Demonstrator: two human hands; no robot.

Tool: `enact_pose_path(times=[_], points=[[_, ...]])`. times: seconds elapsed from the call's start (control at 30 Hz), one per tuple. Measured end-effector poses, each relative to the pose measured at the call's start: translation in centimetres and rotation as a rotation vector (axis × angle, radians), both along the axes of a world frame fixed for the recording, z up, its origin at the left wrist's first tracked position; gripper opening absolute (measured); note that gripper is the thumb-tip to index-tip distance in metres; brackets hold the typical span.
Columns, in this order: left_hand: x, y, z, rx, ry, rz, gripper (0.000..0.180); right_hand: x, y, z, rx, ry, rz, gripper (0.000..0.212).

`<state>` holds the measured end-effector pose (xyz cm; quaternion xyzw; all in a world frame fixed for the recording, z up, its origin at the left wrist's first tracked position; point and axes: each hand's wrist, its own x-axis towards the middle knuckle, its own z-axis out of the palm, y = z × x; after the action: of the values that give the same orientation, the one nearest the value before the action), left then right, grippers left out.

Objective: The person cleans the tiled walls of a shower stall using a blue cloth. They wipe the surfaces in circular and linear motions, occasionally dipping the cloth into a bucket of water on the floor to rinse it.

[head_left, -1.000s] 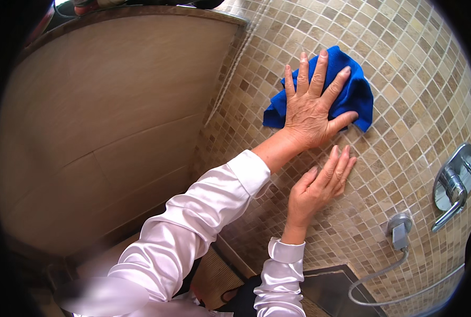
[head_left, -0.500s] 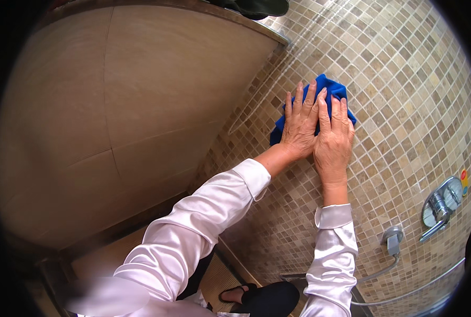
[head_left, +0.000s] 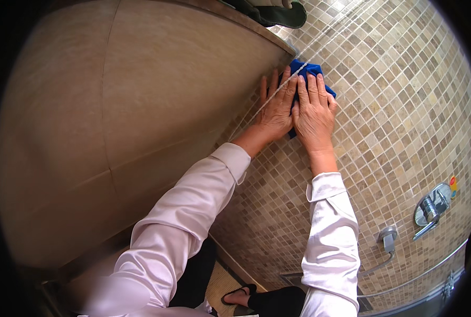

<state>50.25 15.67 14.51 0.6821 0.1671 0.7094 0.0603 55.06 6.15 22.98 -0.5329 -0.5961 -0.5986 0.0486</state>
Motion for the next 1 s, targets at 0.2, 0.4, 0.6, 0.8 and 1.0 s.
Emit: enact_pose_path(times=[0.2,0.4,0.6,0.8,1.0], points=[[-2.4,-0.5,-2.3,0.051,0.107,0.047,0.082,-0.7,0.7,-0.6,-0.001,0.007,0.009,0.054],[-2.6,-3.5,-6.4,0.125,0.218,-0.052,0.086,-0.2,-2.7,-3.2,-0.055,0.05,-0.013,0.051],[-2.5,-3.9,-7.1,0.092,0.098,-0.194,0.083,-1.1,-2.7,-4.4,-0.017,0.038,0.005,0.043],[-2.3,-1.5,-6.6,-0.029,0.058,-0.164,0.081,-0.9,1.2,-3.6,-0.022,-0.016,0.096,0.041],[-2.9,-0.4,-6.6,-0.037,0.055,-0.198,0.08,0.2,2.8,-3.6,-0.075,-0.037,0.118,0.047]])
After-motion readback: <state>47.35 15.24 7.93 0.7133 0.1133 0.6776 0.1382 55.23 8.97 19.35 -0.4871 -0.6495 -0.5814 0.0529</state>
